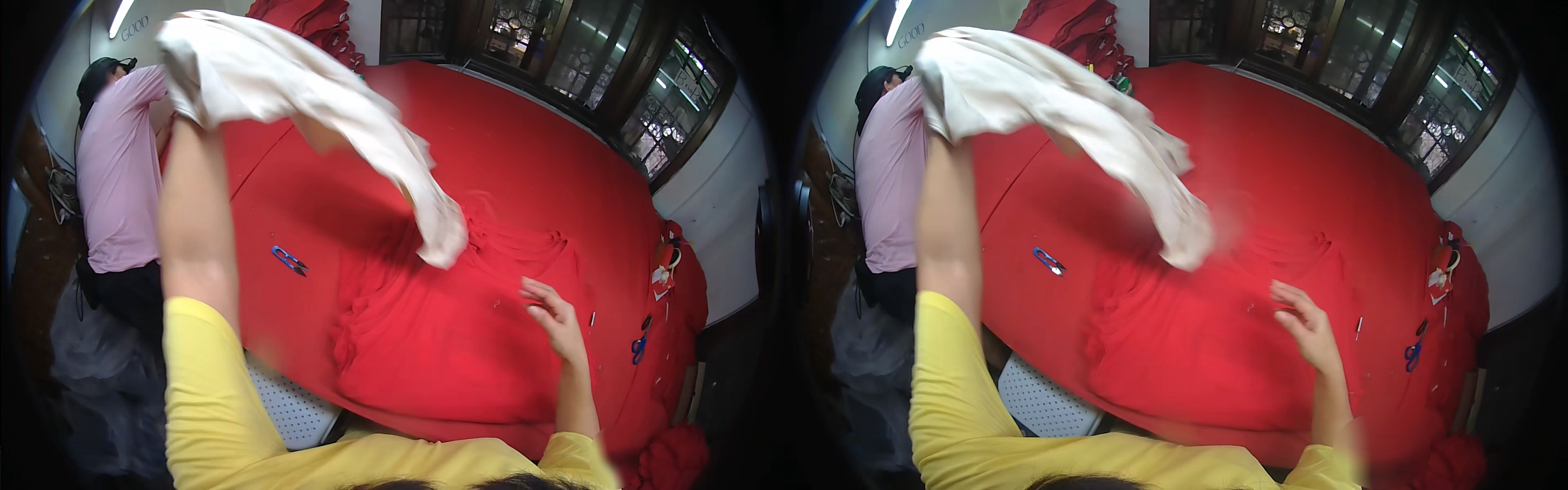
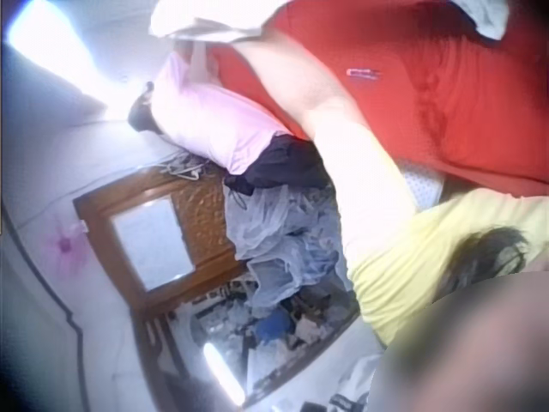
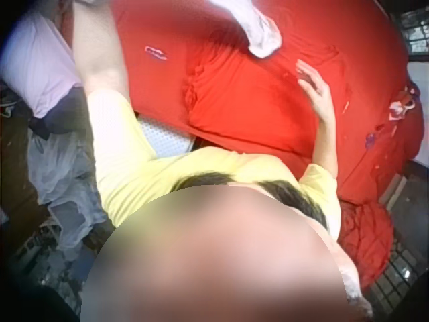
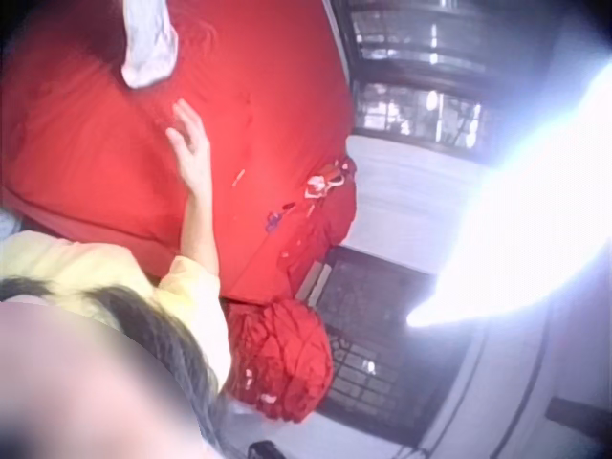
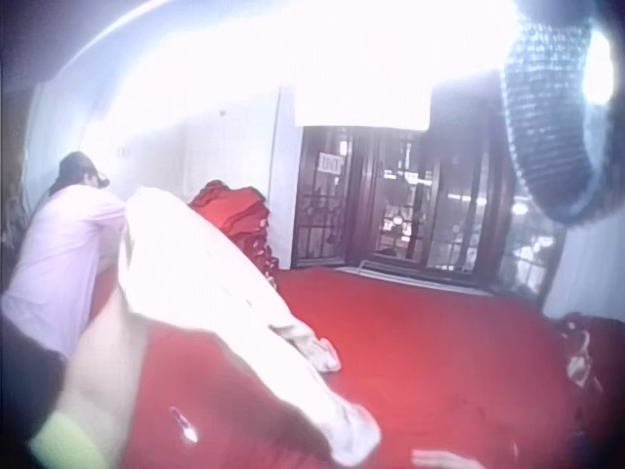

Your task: The person handles a blue strap and then uses scissors to cut tags off a red shirt laid on a red table. The person also moves a white paper and handles packaged items from plastic bags on the floor.

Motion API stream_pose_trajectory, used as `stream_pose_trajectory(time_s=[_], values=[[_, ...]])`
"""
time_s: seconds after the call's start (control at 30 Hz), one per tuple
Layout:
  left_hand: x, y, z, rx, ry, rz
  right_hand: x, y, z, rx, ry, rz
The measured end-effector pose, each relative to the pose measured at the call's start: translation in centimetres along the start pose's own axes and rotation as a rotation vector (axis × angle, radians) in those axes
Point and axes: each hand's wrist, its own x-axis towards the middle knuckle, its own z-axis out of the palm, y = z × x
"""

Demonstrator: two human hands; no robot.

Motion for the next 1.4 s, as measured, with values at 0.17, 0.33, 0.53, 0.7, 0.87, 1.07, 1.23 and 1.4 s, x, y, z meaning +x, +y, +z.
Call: stream_pose_trajectory(time_s=[0.17,0.33,0.53,0.7,0.87,1.07,1.23,1.4], values=[[2.3,-10.3,-11.7,0.279,0.016,-0.027,-1.2,3.4,-0.3,-0.115,0.278,0.059],[-12.9,-25.3,-14.1,0.567,-0.264,-0.589,-1.9,5.8,1.0,-0.713,0.457,-0.055],[-38.1,-24.5,-8.0,0.879,-0.624,-1.263,-2.2,12.1,1.2,-1.086,0.588,-0.116],[-36.9,-11.6,-5.5,1.082,-0.379,-1.054,-2.2,12.3,1.7,-1.124,0.629,-0.134],[-37.0,-13.1,-9.6,0.751,-0.262,-0.991,-1.7,12.9,1.6,-1.082,0.626,-0.176],[-36.7,-6.4,-5.2,0.741,-0.099,-0.795,-3.0,13.9,-0.3,-1.033,0.621,-0.206],[-37.1,11.5,0.0,0.159,-0.463,-0.544,-6.7,8.3,-4.7,-0.505,0.815,-0.083],[-39.3,25.4,1.1,0.211,-1.075,-0.892,-16.0,11.3,-11.5,-0.659,0.861,0.362]])
